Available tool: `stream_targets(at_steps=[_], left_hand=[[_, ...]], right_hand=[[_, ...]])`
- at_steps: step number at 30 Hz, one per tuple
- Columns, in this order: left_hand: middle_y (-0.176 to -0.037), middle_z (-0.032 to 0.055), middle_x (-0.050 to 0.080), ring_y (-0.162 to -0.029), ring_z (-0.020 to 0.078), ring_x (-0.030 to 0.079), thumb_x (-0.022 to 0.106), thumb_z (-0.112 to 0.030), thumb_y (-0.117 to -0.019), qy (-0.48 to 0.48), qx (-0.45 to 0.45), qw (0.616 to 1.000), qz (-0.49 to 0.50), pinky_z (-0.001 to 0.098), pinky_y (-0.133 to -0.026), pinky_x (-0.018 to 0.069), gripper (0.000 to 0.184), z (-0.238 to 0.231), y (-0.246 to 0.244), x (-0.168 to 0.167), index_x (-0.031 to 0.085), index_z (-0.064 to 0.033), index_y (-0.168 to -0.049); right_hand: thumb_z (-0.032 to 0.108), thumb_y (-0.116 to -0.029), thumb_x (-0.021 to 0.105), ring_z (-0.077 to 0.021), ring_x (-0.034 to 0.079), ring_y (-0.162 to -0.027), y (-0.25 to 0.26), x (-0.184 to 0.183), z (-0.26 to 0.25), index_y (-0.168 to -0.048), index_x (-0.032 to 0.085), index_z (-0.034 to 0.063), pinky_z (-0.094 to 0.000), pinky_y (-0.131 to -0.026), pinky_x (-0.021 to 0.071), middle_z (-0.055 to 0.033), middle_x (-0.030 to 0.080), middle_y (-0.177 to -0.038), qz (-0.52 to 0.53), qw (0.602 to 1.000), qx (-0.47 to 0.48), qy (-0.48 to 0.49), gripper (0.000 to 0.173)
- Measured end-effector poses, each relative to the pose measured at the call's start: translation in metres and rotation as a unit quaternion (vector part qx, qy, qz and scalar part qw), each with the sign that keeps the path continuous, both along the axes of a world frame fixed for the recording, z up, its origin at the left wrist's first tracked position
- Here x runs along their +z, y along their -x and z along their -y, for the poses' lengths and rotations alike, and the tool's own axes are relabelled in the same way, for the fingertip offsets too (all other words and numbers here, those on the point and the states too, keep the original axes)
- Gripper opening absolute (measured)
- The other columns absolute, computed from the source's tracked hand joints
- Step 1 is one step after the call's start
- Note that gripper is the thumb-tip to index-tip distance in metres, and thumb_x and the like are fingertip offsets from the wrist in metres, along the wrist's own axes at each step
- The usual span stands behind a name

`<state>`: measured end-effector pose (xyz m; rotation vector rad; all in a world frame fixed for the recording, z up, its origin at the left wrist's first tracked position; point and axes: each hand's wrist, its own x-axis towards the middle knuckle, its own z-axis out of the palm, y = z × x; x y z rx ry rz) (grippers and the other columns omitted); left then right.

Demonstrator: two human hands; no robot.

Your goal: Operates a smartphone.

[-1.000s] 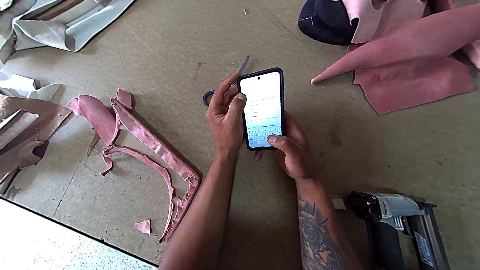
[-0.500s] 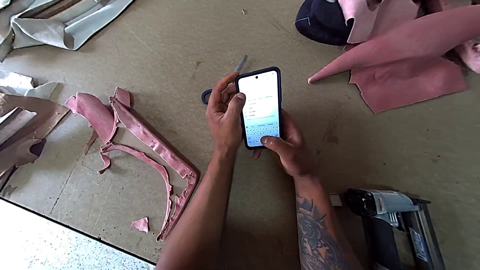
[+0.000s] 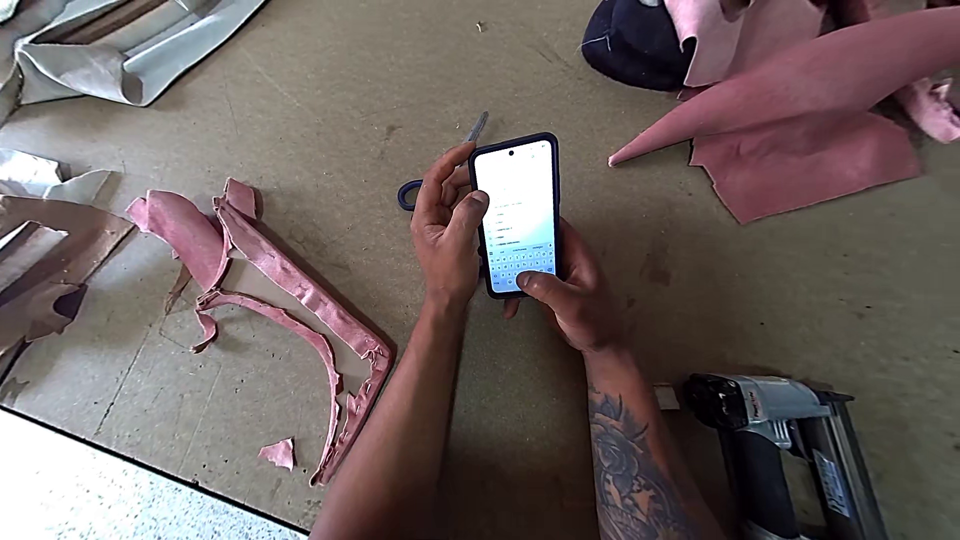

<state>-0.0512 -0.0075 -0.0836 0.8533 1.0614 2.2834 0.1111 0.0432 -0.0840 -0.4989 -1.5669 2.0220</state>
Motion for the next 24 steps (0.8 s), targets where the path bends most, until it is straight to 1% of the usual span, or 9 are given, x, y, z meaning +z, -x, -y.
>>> stream_targets(at_steps=[4,10,13,15,17,19,21,24], left_hand=[[-0.118,0.0237,0.066,-0.101,0.0293,0.07,0.046,0.0,-0.1007,-0.002,-0.004,1.0,-0.003,0.0463,-0.087,0.0612,0.045,-0.0009,0.0001,-0.0005,0.047,0.0039,-0.146],[-0.112,0.0236,0.067,-0.096,0.0301,0.071,0.05,-0.001,-0.1003,-0.003,0.018,1.0,-0.002,0.0472,-0.084,0.0621,0.04,-0.0004,0.0022,-0.0001,0.049,0.004,-0.14],[-0.109,0.0215,0.067,-0.094,0.0284,0.071,0.053,-0.002,-0.1013,-0.005,0.031,1.0,-0.001,0.0457,-0.083,0.0627,0.037,0.0002,0.0019,0.0008,0.05,0.0034,-0.138],[-0.101,0.0192,0.067,-0.089,0.0263,0.071,0.057,-0.002,-0.101,-0.009,0.046,0.999,0.002,0.0439,-0.08,0.0634,0.034,-0.0002,0.0019,0.0009,0.051,0.0032,-0.134],[-0.096,0.0181,0.066,-0.085,0.0255,0.071,0.061,0.001,-0.0991,-0.009,0.055,0.998,0.005,0.0434,-0.078,0.0636,0.033,-0.0001,0.0027,0.0014,0.051,0.0027,-0.13],[-0.094,0.0172,0.065,-0.084,0.0245,0.07,0.06,0.001,-0.0992,-0.005,0.059,0.998,0.005,0.0425,-0.077,0.0637,0.031,0.0008,0.0037,0.0017,0.051,0.0025,-0.129],[-0.092,0.0144,0.064,-0.081,0.0216,0.069,0.058,-0.003,-0.1003,-0.001,0.066,0.998,0.006,0.04,-0.076,0.0631,0.028,0.0015,0.0034,0.0026,0.052,0.0017,-0.127],[-0.092,0.0135,0.065,-0.08,0.0205,0.07,0.064,-0.005,-0.0974,0.012,0.078,0.997,0.007,0.0388,-0.074,0.0639,0.031,0.0034,0.0015,0.0057,0.048,-0.0011,-0.123]], right_hand=[[0.001,-0.0909,0.057,-0.0302,0.073,-0.082,-0.0001,0.001,0.0,-0.143,0.045,0.008,-0.0411,-0.054,0.0641,-0.0177,0.066,-0.119,0.003,1.0,-0.005,-0.008,0.055],[0.002,-0.0908,0.058,-0.0298,0.073,-0.078,0.0007,0.0049,0.0018,-0.143,0.046,0.0072,-0.0397,-0.051,0.0632,-0.0173,0.067,-0.117,0.018,0.999,-0.004,-0.026,0.054],[0.005,-0.091,0.06,-0.0288,0.073,-0.078,0.001,0.0038,0.0032,-0.143,0.047,0.0086,-0.039,-0.051,0.0631,-0.0158,0.067,-0.117,0.028,0.999,-0.007,-0.041,0.054],[0.006,-0.0906,0.062,-0.0283,0.072,-0.075,0.0013,0.0031,0.0042,-0.142,0.048,0.0094,-0.0386,-0.049,0.0626,-0.015,0.068,-0.115,0.037,0.998,-0.008,-0.052,0.054],[0.007,-0.0906,0.062,-0.0283,0.072,-0.075,0.0017,0.0033,0.005,-0.141,0.049,0.0095,-0.0387,-0.049,0.0625,-0.0147,0.068,-0.114,0.042,0.997,-0.008,-0.062,0.052],[0.008,-0.0907,0.063,-0.0285,0.072,-0.076,0.0021,0.0033,0.0056,-0.141,0.049,0.01,-0.039,-0.049,0.0626,-0.0145,0.068,-0.114,0.045,0.997,-0.008,-0.068,0.052],[0.008,-0.0908,0.063,-0.0286,0.073,-0.076,0.0018,0.0034,0.0063,-0.141,0.049,0.0112,-0.0392,-0.048,0.0625,-0.0141,0.068,-0.114,0.053,0.996,-0.009,-0.067,0.052],[0.011,-0.0907,0.064,-0.0261,0.072,-0.071,0.003,0.0044,0.0094,-0.138,0.051,0.0128,-0.0373,-0.047,0.0615,-0.0112,0.069,-0.111,0.079,0.993,-0.009,-0.088,0.05]])
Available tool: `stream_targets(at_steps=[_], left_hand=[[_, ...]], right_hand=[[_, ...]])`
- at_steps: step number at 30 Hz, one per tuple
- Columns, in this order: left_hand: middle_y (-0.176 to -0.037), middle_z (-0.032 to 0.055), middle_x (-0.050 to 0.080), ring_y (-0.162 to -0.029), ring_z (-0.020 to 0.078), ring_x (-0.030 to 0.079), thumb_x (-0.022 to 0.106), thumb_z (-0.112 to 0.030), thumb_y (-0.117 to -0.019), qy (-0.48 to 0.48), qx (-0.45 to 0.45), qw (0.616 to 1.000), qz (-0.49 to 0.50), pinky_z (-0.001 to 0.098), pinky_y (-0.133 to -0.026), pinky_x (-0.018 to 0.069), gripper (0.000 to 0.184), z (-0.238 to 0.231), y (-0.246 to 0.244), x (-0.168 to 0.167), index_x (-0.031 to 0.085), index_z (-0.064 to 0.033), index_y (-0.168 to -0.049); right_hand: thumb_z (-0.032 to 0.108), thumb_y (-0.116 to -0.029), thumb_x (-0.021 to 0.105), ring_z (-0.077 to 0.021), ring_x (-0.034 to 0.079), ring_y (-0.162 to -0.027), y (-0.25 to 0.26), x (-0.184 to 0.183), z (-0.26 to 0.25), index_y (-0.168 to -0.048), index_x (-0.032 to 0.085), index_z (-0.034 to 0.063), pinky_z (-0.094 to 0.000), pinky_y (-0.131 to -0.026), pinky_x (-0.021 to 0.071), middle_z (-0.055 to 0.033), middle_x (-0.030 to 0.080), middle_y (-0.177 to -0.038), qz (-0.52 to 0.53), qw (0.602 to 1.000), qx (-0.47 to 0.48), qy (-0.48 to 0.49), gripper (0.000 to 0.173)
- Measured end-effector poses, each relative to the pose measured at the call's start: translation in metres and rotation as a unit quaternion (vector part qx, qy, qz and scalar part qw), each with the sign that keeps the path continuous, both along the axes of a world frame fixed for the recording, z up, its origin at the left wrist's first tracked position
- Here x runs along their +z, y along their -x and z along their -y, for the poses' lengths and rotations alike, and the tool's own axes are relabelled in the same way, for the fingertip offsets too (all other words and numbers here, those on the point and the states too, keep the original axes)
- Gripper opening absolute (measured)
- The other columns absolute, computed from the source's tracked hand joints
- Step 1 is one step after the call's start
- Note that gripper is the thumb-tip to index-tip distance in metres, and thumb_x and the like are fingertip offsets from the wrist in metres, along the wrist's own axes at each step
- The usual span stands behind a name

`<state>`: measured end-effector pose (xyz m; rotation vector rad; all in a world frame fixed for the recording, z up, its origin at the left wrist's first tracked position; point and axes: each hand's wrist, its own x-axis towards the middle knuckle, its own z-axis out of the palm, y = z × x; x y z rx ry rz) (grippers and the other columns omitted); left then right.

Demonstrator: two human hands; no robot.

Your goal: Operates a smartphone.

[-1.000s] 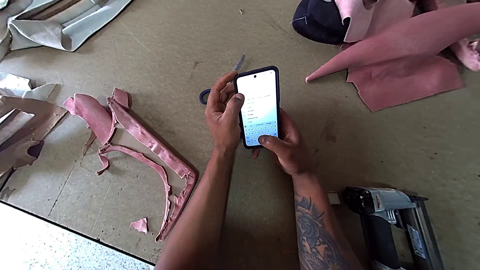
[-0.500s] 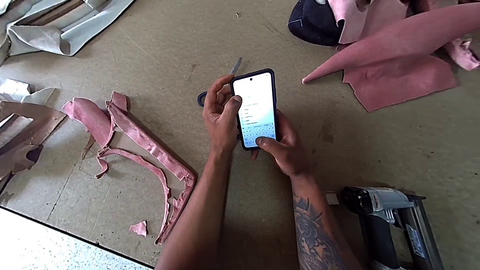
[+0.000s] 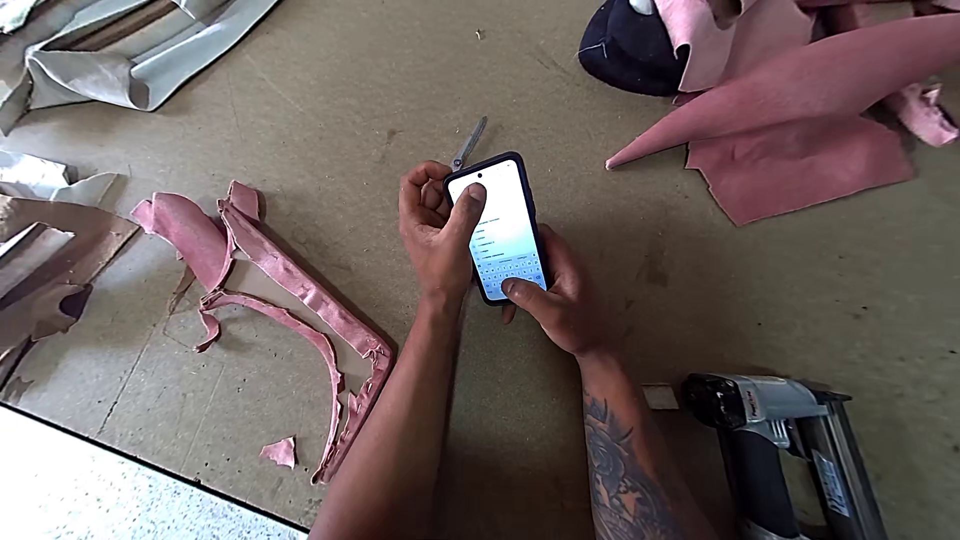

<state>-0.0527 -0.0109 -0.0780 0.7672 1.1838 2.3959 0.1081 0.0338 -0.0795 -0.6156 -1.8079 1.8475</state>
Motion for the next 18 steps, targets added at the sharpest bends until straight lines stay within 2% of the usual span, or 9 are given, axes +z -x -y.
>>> stream_targets(at_steps=[4,7,11,13,16,18], left_hand=[[-0.083,0.0118,0.064,-0.071,0.0192,0.068,0.072,-0.01,-0.0947,0.02,0.053,0.998,-0.004,0.0363,-0.067,0.0624,0.032,0.0,0.001,0.001,0.046,-0.0042,-0.112],[-0.085,0.0136,0.062,-0.073,0.0225,0.067,0.077,-0.01,-0.0925,0.038,0.066,0.997,-0.004,0.0387,-0.066,0.0628,0.036,0.0,0.004,0.0,0.046,-0.0039,-0.11],[-0.099,0.0198,0.066,-0.086,0.0297,0.073,0.079,0.001,-0.0847,0.035,-0.018,0.999,-0.029,0.0454,-0.074,0.0661,0.058,0.001,-0.002,0.004,0.039,-0.0023,-0.126],[-0.11,0.0229,0.065,-0.094,0.0322,0.072,0.077,0.003,-0.0844,0.017,-0.078,0.996,-0.042,0.0474,-0.08,0.0653,0.067,0.0,-0.006,0.006,0.035,-0.0013,-0.136],[-0.12,0.0243,0.064,-0.099,0.0301,0.071,0.062,-0.001,-0.0919,-0.006,-0.134,0.99,-0.049,0.0448,-0.083,0.0632,0.062,-0.001,-0.008,0.004,0.03,-0.0024,-0.145],[-0.12,0.0248,0.065,-0.1,0.0306,0.072,0.052,-0.001,-0.0963,-0.019,-0.141,0.988,-0.052,0.0457,-0.084,0.0627,0.053,-0.003,-0.006,0.001,0.033,-0.0021,-0.146]], right_hand=[[0.014,-0.0906,0.065,-0.0224,0.071,-0.07,0.003,0.0,0.003,-0.137,0.052,0.0125,-0.0346,-0.047,0.0608,-0.0083,0.07,-0.108,0.006,0.999,0.021,-0.04,0.048],[0.014,-0.0902,0.066,-0.0216,0.071,-0.071,0.003,0.001,0.003,-0.138,0.053,0.0123,-0.0336,-0.047,0.0608,-0.0077,0.07,-0.108,0.007,0.999,0.023,-0.043,0.049],[0.013,-0.092,0.065,-0.0264,0.073,-0.081,-0.001,-0.001,0.0,-0.143,0.049,0.0121,-0.0378,-0.053,0.0637,-0.0118,0.068,-0.116,-0.023,1.0,0.013,0.006,0.053],[0.014,-0.0927,0.064,-0.0275,0.074,-0.084,-0.003,-0.003,-0.002,-0.146,0.046,0.012,-0.0393,-0.055,0.0646,-0.0132,0.067,-0.119,-0.048,0.998,-0.003,0.032,0.056],[0.015,-0.0931,0.063,-0.0288,0.074,-0.082,-0.004,-0.005,-0.006,-0.147,0.044,0.0112,-0.0409,-0.054,0.0642,-0.0153,0.067,-0.119,-0.078,0.996,-0.014,0.052,0.057],[0.017,-0.0944,0.062,-0.0288,0.073,-0.081,-0.004,-0.008,-0.009,-0.146,0.043,0.0108,-0.0407,-0.052,0.0637,-0.0166,0.067,-0.118,-0.098,0.993,-0.008,0.058,0.055]])
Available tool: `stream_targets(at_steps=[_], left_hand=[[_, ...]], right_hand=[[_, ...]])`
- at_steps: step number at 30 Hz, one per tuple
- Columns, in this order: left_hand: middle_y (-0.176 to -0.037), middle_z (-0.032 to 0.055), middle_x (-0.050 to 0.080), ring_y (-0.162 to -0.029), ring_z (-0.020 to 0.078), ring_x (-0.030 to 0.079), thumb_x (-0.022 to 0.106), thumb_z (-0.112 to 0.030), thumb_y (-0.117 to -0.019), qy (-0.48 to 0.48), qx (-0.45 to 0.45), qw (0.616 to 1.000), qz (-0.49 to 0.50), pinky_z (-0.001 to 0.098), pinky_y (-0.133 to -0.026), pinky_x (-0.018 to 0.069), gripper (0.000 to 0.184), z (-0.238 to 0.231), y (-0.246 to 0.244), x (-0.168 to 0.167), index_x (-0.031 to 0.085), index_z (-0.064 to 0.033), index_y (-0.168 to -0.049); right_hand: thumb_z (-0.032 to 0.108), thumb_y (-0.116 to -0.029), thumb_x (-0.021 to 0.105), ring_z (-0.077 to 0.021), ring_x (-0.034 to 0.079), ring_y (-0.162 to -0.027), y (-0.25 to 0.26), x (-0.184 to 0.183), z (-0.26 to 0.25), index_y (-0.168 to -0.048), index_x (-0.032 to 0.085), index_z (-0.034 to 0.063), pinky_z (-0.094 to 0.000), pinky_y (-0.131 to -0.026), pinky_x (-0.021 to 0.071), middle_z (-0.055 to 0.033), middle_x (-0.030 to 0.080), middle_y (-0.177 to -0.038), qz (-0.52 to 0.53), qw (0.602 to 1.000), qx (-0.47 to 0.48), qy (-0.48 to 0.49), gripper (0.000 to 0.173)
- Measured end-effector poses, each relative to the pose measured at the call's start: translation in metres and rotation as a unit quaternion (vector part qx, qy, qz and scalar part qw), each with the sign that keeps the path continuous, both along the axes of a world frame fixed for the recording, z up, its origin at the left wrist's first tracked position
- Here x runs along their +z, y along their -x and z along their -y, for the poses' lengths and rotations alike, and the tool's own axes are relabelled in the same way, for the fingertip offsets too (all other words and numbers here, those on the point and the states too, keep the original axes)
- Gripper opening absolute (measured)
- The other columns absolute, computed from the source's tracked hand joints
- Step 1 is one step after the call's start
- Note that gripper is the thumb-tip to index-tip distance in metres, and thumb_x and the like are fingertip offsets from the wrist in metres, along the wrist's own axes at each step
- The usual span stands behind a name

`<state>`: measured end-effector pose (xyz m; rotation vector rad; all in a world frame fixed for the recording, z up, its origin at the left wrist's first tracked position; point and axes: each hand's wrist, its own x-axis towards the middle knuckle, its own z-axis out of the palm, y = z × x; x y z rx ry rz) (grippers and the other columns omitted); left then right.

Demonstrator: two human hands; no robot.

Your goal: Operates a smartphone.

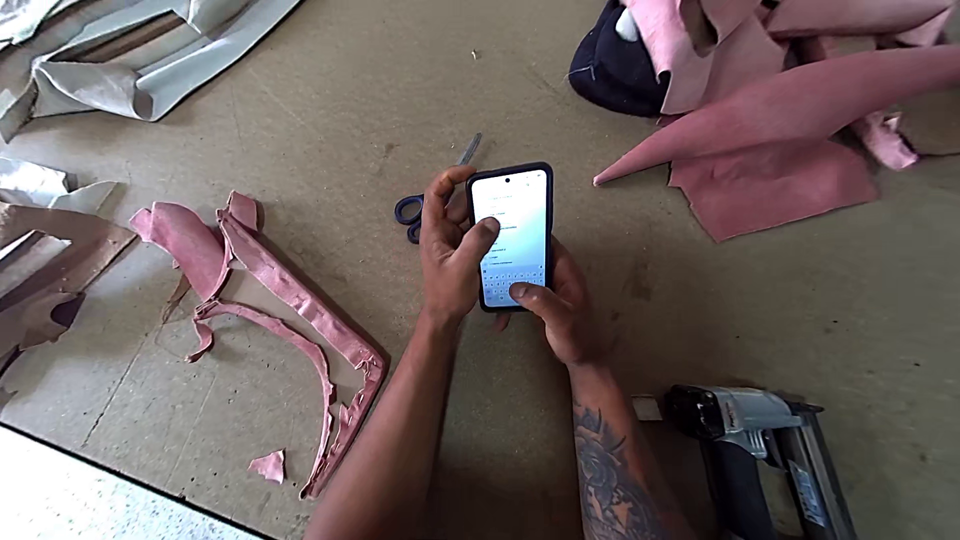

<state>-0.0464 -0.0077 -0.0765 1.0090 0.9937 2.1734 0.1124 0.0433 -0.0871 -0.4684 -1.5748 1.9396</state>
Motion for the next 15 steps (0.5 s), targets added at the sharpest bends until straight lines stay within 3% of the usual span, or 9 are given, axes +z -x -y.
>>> stream_targets(at_steps=[6,15], left_hand=[[-0.117,0.0223,0.067,-0.1,0.0274,0.071,0.045,-0.003,-0.098,0.012,0.009,1.0,0.004,0.0436,-0.084,0.062,0.049,0.0027,-0.0002,0.0005,0.037,-0.0034,-0.146],[-0.109,0.0193,0.069,-0.096,0.0243,0.072,0.045,-0.003,-0.098,0.008,0.025,1.0,0.004,0.0412,-0.083,0.0617,0.044,0.0039,0.0022,0.0001,0.041,-0.0027,-0.142]], right_hand=[[0.02,-0.0934,0.065,-0.0277,0.072,-0.074,-0.0052,0.0009,0.0007,-0.147,0.045,0.0156,-0.0392,-0.047,0.0616,-0.0157,0.067,-0.116,0.02,1.0,-0.006,0.006,0.058],[0.022,-0.0934,0.067,-0.0283,0.072,-0.073,-0.0028,0.0019,0.0019,-0.144,0.048,0.014,-0.0395,-0.048,0.062,-0.0167,0.068,-0.112,0.019,1.0,-0.003,-0.003,0.054]])
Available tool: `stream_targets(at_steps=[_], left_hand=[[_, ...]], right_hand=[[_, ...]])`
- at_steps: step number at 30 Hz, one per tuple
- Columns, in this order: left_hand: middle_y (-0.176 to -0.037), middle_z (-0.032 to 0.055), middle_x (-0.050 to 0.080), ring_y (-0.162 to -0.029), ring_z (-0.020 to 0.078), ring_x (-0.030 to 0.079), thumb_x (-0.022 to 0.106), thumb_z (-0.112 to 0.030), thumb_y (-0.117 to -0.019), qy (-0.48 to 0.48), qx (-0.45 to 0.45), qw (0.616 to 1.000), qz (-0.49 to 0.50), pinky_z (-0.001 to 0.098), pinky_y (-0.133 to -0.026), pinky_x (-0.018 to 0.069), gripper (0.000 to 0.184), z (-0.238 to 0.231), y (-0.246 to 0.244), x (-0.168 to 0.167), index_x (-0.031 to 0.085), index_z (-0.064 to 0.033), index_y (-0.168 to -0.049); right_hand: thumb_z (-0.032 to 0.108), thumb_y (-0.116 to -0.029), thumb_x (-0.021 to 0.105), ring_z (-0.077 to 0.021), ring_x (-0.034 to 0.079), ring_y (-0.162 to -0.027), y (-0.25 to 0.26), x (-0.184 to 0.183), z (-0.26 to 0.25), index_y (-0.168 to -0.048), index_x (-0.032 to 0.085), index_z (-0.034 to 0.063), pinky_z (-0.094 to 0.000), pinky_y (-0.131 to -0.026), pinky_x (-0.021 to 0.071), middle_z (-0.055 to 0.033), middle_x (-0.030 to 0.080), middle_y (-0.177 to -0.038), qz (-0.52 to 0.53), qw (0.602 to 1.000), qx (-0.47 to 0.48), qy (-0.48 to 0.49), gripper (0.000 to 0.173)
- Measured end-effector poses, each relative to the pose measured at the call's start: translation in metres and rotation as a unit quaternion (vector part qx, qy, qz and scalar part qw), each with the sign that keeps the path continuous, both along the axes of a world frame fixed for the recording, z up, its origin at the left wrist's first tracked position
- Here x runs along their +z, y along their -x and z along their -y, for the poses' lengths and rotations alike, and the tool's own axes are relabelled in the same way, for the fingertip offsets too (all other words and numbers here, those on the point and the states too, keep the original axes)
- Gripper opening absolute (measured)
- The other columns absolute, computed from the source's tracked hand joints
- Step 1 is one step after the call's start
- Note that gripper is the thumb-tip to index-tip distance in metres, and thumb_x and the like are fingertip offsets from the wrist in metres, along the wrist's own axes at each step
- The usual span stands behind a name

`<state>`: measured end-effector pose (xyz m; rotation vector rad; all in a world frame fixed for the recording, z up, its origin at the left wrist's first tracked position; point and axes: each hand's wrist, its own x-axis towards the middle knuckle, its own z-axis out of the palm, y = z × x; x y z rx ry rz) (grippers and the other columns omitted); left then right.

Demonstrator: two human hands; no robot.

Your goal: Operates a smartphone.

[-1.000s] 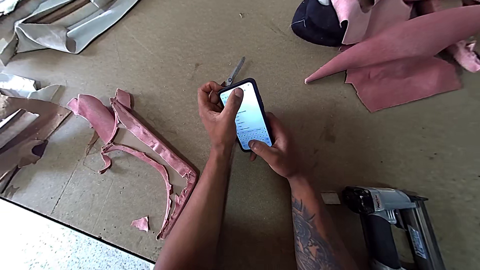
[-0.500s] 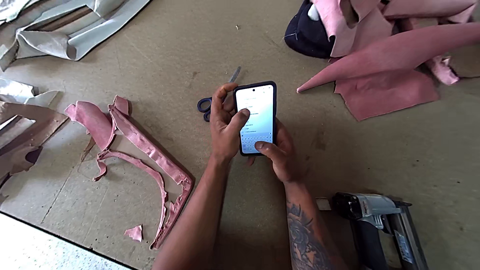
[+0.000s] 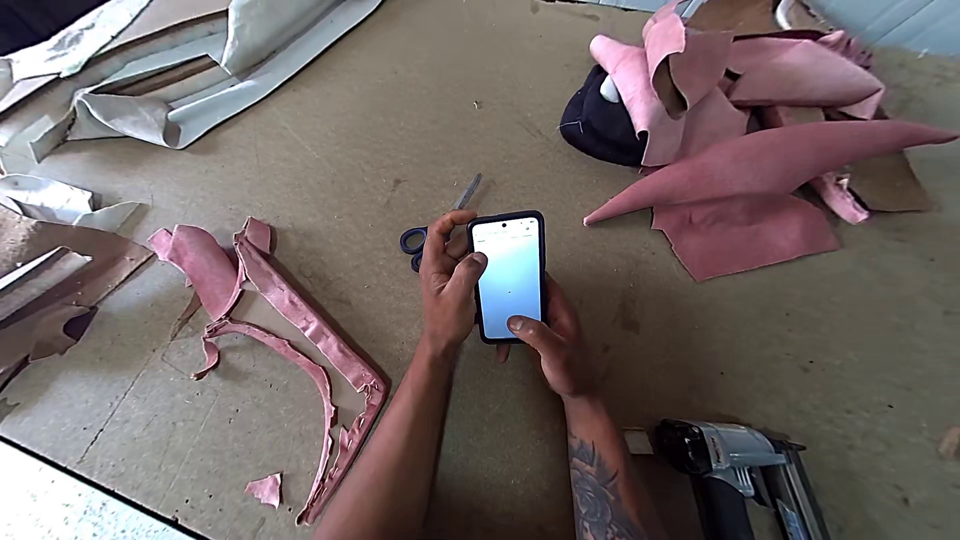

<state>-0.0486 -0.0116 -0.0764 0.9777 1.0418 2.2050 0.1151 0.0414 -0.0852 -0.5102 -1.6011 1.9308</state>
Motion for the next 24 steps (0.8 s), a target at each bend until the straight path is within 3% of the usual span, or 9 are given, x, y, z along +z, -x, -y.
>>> stream_targets(at_steps=[7,13,19,24], left_hand=[[-0.105,0.0187,0.069,-0.093,0.0235,0.071,0.046,-0.004,-0.0978,-0.007,-0.004,1.0,0.001,0.0401,-0.081,0.0614,0.043,0.0003,0.0005,-0.0016,0.042,-0.0028,-0.141],[-0.11,0.0216,0.068,-0.095,0.0265,0.072,0.052,-0.004,-0.0975,0.001,0.005,1.0,0.02,0.0414,-0.081,0.0623,0.041,0.0011,0.0004,-0.0019,0.04,-0.0036,-0.137],[-0.109,0.0201,0.068,-0.093,0.0242,0.072,0.045,-0.002,-0.0964,0.002,-0.002,1.0,0.025,0.0406,-0.081,0.0618,0.04,0.0015,0.0062,-0.0027,0.042,-0.003,-0.136],[-0.111,0.0208,0.068,-0.095,0.0247,0.072,0.048,-0.002,-0.0967,0.003,-0.009,1.0,0.023,0.041,-0.083,0.0618,0.04,0.0005,0.0073,-0.0035,0.04,-0.002,-0.136]], right_hand=[[0.022,-0.0932,0.068,-0.03,0.072,-0.074,-0.0007,-0.0021,0.0006,-0.143,0.049,0.0139,-0.0412,-0.049,0.0624,-0.0175,0.067,-0.114,0.0,1.0,0.0,0.009,0.054],[0.024,-0.0924,0.069,-0.029,0.07,-0.069,0.0005,-0.0015,0.002,-0.14,0.051,0.0135,-0.0394,-0.047,0.0611,-0.0163,0.068,-0.11,0.025,1.0,0.007,-0.005,0.052],[0.024,-0.0922,0.068,-0.0296,0.072,-0.072,0.0014,-0.0007,0.0013,-0.142,0.05,0.0151,-0.0402,-0.048,0.0618,-0.0164,0.068,-0.112,0.027,1.0,0.009,0.01,0.054],[0.025,-0.0919,0.069,-0.0277,0.071,-0.069,0.0021,-0.0003,-0.0005,-0.141,0.049,0.013,-0.038,-0.047,0.0613,-0.016,0.068,-0.111,0.018,1.0,0.012,0.01,0.054]])
